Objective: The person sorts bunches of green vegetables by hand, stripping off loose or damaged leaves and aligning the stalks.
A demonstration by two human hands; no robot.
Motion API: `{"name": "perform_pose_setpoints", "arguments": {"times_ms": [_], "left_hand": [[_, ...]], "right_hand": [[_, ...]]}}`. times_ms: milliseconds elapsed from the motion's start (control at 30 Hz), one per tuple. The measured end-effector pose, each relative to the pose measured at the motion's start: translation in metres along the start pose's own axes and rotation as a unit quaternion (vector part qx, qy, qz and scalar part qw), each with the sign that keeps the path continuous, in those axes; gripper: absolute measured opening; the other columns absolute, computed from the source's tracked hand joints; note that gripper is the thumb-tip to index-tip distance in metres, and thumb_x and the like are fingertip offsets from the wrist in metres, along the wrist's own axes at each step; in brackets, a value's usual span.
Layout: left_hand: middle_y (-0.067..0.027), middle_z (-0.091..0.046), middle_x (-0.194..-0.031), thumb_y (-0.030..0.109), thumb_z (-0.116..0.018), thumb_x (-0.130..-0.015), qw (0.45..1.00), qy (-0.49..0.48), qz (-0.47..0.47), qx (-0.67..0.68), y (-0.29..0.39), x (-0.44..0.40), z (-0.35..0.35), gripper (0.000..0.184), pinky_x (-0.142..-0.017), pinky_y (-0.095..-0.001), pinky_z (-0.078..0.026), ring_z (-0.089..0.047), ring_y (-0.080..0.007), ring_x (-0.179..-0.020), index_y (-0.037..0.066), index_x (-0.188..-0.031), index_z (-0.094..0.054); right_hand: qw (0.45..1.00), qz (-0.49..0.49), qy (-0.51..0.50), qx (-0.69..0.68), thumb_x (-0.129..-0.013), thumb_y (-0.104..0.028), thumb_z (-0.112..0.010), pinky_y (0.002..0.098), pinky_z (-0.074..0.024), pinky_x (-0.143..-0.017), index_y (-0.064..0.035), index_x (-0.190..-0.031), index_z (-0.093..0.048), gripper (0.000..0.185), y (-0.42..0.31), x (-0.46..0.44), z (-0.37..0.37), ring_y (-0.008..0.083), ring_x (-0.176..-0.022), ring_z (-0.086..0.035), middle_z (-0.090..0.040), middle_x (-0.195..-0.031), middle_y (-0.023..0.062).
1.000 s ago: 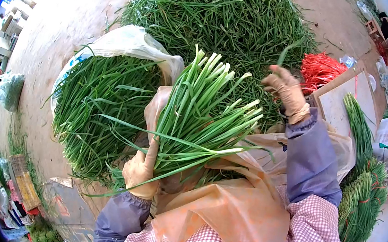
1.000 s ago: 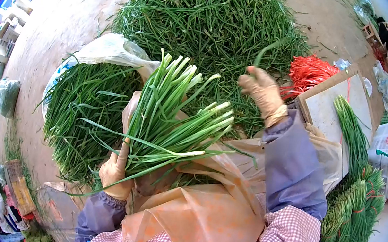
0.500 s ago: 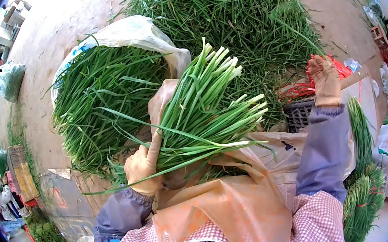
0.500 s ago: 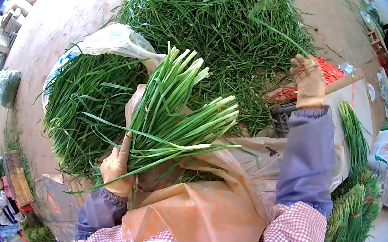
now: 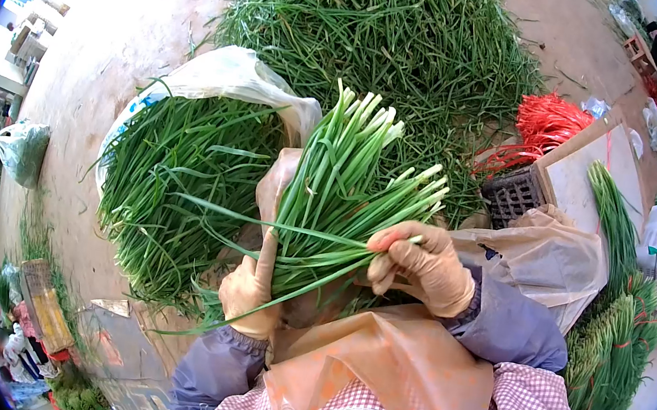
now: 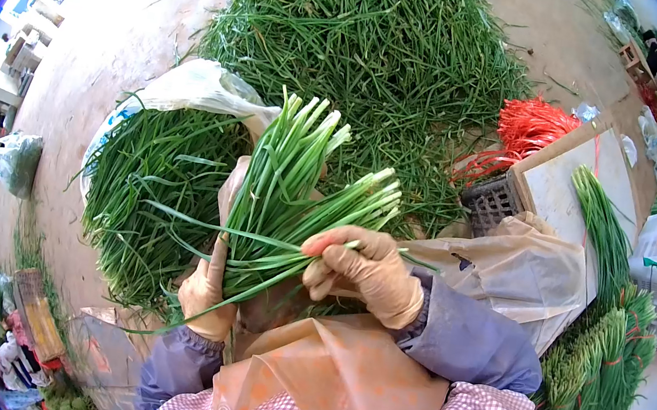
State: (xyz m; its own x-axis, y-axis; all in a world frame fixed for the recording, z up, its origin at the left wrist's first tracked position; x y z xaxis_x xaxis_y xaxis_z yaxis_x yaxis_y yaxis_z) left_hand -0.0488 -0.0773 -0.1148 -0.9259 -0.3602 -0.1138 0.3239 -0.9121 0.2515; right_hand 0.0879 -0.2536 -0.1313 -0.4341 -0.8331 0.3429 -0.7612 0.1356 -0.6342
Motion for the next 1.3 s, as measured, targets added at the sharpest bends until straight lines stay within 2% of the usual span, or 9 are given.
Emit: {"name": "perform_pose_setpoints", "arguments": {"times_ms": [167, 300, 467, 567, 700, 833, 967, 1167, 1300], "left_hand": [[-0.0213, -0.063, -0.094, -0.005, -0.057, -0.061, 0.995, -0.029, 0.046, 0.084, -0.005, 0.001, 0.007, 0.089, -0.066, -0.044, -0.052, -0.063, -0.0429, -0.079, 0.011, -0.147, -0.042], [-0.0198, -0.065, -0.111, -0.008, -0.058, -0.069, 0.984, 0.027, 0.022, 0.175, 0.002, -0.001, 0.013, 0.083, -0.079, -0.0366, -0.053, -0.067, -0.0335, -0.094, 0.005, -0.148, -0.039], [-0.0165, -0.065, -0.106, -0.007, -0.062, -0.071, 0.988, 0.029, 0.007, 0.151, 0.006, -0.002, 0.005, 0.083, -0.073, -0.0367, -0.054, -0.067, -0.0323, -0.087, 0.009, -0.149, -0.038], [-0.0175, -0.065, -0.106, -0.009, -0.06, -0.068, 0.986, 0.027, 0.002, 0.164, 0.012, -0.006, 0.01, 0.087, -0.071, -0.0384, -0.054, -0.067, -0.0345, -0.086, 0.011, -0.149, -0.037], [-0.0178, -0.064, -0.101, -0.003, -0.062, -0.063, 0.998, -0.009, -0.018, 0.053, 0.014, 0.0, 0.015, 0.091, -0.065, -0.043, -0.052, -0.064, -0.0396, -0.079, 0.012, -0.149, -0.038], [-0.0159, -0.063, -0.102, -0.003, -0.064, -0.058, 0.999, -0.031, -0.017, 0.038, 0.01, 0.011, 0.007, 0.099, -0.066, -0.0447, -0.051, -0.063, -0.0379, -0.08, 0.016, -0.151, -0.035], [-0.0158, -0.063, -0.102, -0.003, -0.065, -0.058, 0.998, -0.031, -0.029, 0.046, 0.011, 0.008, 0.006, 0.098, -0.066, -0.0442, -0.051, -0.063, -0.0375, -0.081, 0.016, -0.15, -0.036], [-0.0148, -0.063, -0.098, -0.002, -0.065, -0.06, 0.998, -0.019, -0.03, 0.057, -0.001, 0.011, 0.006, 0.093, -0.064, -0.0432, -0.051, -0.063, -0.0364, -0.076, 0.014, -0.148, -0.039], [-0.0146, -0.063, -0.097, -0.001, -0.066, -0.062, 0.996, -0.031, -0.022, 0.076, -0.003, 0.007, 0.006, 0.089, -0.063, -0.0431, -0.051, -0.063, -0.0364, -0.075, 0.012, -0.147, -0.041]], "right_hand": [[0.937, 0.311, 0.157, 0.032, -0.098, -0.026, -0.059, 0.0304, -0.0519, -0.058, 0.0009, -0.109, -0.063, 0.029, -0.11, 0.038, 0.072, 0.017, -0.056, -0.06, -0.065, -0.073, 0.0078], [0.663, 0.589, 0.417, 0.199, -0.101, -0.023, -0.054, 0.0283, -0.0481, -0.057, 0.0008, -0.105, -0.064, 0.026, -0.263, 0.2, 0.134, 0.0146, -0.057, -0.055, -0.061, -0.068, 0.005], [0.179, 0.302, 0.558, 0.752, -0.096, -0.023, -0.058, 0.0361, -0.0511, -0.067, -0.0019, -0.104, -0.067, 0.025, -0.336, 0.284, 0.095, 0.0233, -0.069, -0.063, -0.068, -0.082, 0.0133], [0.109, -0.01, 0.544, 0.832, -0.091, -0.021, -0.061, 0.044, -0.0521, -0.076, -0.0101, -0.108, -0.069, 0.021, -0.34, 0.277, 0.209, 0.0365, -0.085, -0.067, -0.07, -0.088, 0.0167], [0.361, -0.035, 0.523, 0.771, -0.088, -0.014, -0.065, 0.0407, -0.0529, -0.079, -0.0068, -0.115, -0.067, 0.028, -0.275, 0.196, 0.248, 0.0297, -0.087, -0.068, -0.07, -0.093, 0.0135], [0.716, 0.211, 0.276, 0.605, -0.086, -0.006, -0.069, 0.0257, -0.0513, -0.079, -0.0043, -0.115, -0.066, 0.029, -0.209, 0.063, 0.128, 0.0126, -0.086, -0.062, -0.068, -0.091, 0.0061], [0.683, 0.302, 0.096, 0.658, -0.091, -0.017, -0.067, 0.0295, -0.0518, -0.079, -0.0004, -0.11, -0.066, 0.026, -0.17, -0.015, 0.01, 0.0147, -0.086, -0.063, -0.069, -0.093, 0.0063], [0.933, 0.085, 0.086, 0.339, -0.093, -0.022, -0.067, 0.0232, -0.0449, -0.062, -0.0014, -0.101, -0.064, 0.023, -0.095, -0.093, 0.041, 0.0067, -0.068, -0.055, -0.061, -0.076, 0.0007], [0.867, 0.201, 0.101, 0.444, -0.093, -0.019, -0.068, 0.0219, -0.0399, -0.053, 0.0007, -0.097, -0.063, 0.02, -0.108, -0.081, 0.034, 0.0058, -0.059, -0.049, -0.056, -0.067, -0.001]]}}
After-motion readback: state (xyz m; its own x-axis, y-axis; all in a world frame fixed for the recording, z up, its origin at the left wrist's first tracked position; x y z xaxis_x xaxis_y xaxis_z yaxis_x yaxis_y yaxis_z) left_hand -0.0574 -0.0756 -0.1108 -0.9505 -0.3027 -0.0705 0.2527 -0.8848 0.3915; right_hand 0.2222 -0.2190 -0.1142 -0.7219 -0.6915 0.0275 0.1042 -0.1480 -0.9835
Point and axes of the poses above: each hand's wrist, its own x-axis away from the middle knuckle, its own z-axis out of the back of the hand, y = z × x, the point moved 9 cm from there along -x, towards the middle knuckle
